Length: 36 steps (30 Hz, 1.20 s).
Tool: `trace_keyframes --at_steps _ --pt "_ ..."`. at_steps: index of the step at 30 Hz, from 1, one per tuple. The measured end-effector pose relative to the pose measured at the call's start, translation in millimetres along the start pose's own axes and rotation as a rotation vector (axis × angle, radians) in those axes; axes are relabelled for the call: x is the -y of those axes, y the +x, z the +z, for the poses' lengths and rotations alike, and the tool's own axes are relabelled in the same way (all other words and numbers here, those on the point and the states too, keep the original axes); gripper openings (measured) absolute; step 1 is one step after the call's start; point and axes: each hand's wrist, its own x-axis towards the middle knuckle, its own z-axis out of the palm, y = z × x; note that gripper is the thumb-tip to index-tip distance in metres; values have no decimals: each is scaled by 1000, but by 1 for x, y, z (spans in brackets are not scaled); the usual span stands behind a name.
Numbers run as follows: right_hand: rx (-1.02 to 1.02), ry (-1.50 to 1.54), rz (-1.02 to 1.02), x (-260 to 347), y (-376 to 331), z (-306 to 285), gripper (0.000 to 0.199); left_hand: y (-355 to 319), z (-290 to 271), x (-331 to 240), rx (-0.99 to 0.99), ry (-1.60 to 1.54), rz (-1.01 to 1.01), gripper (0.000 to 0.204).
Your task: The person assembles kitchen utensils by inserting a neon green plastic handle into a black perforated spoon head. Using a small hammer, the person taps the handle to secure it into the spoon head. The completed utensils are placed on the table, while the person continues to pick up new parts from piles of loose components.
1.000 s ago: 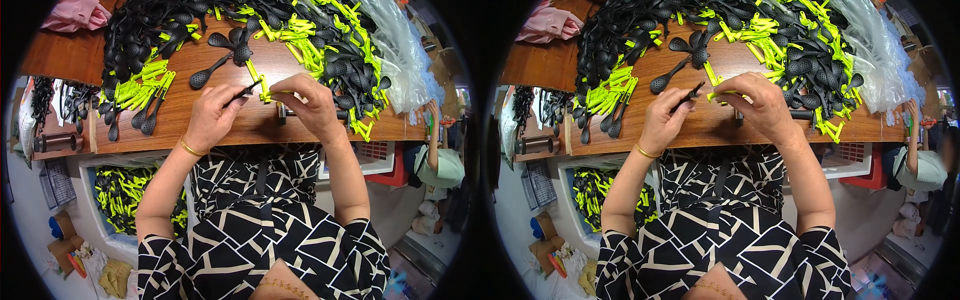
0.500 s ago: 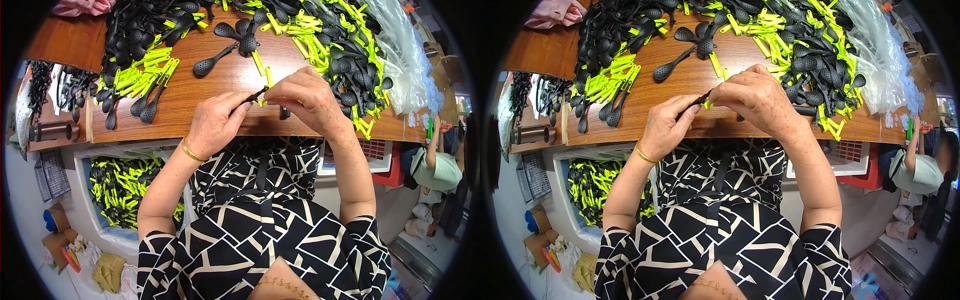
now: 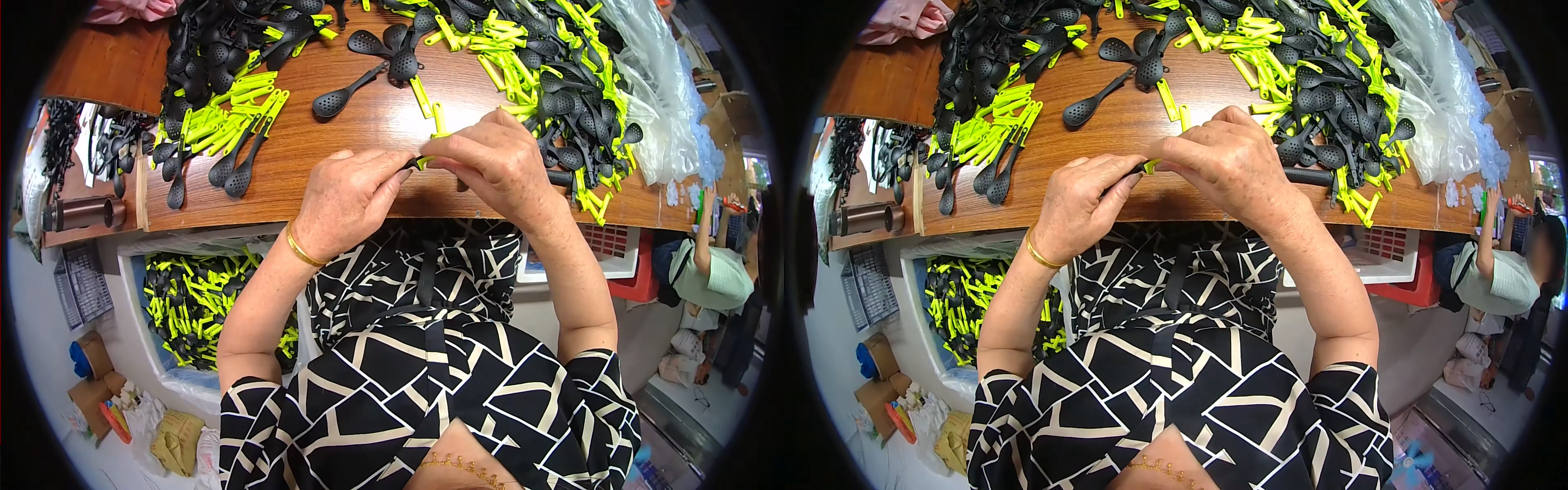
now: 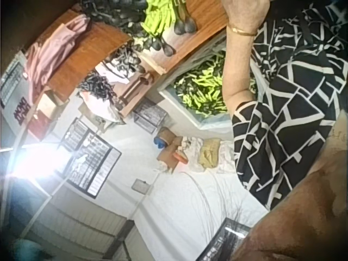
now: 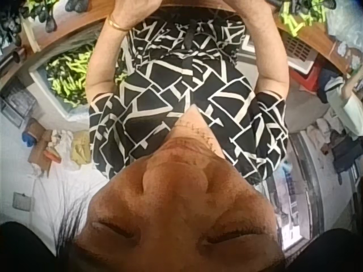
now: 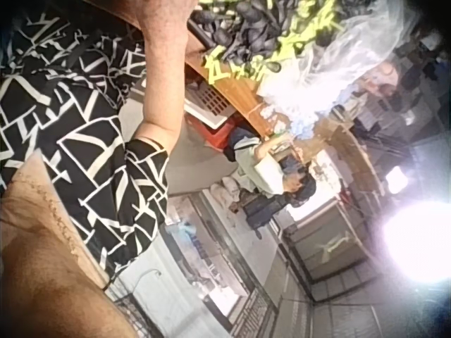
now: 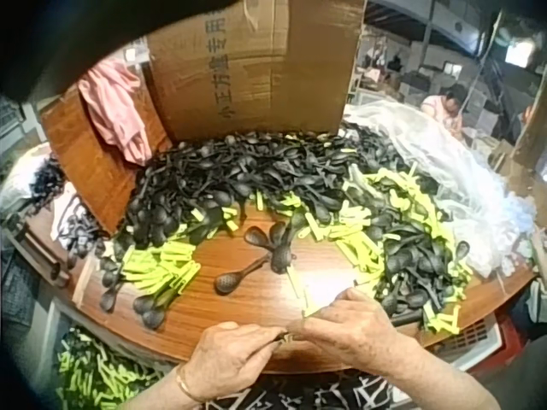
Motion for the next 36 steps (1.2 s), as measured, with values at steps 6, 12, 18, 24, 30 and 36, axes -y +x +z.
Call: trace_keyframes --at_steps 6,12,18,24,30,36 --pt "31 -64 -63 1 -14 23 21 -24 5 -17 49 19 -62 27" --pt "-76 98 -244 28 -42 70 21 -97 30 16 376 -1389 -895 39" --pt "114 140 -198 9 -40 69 24 -97 89 -7 -76 -1251 -861 26" --pt "-41 3 187 -41 -35 41 18 -89 95 -25 -134 -1279 -932 29" --pt "90 112 293 -70 -26 46 16 -89 95 -22 -132 -1268 -910 26" --pt "31 -25 101 -89 9 61 23 -89 96 -21 -136 -1254 -916 25"
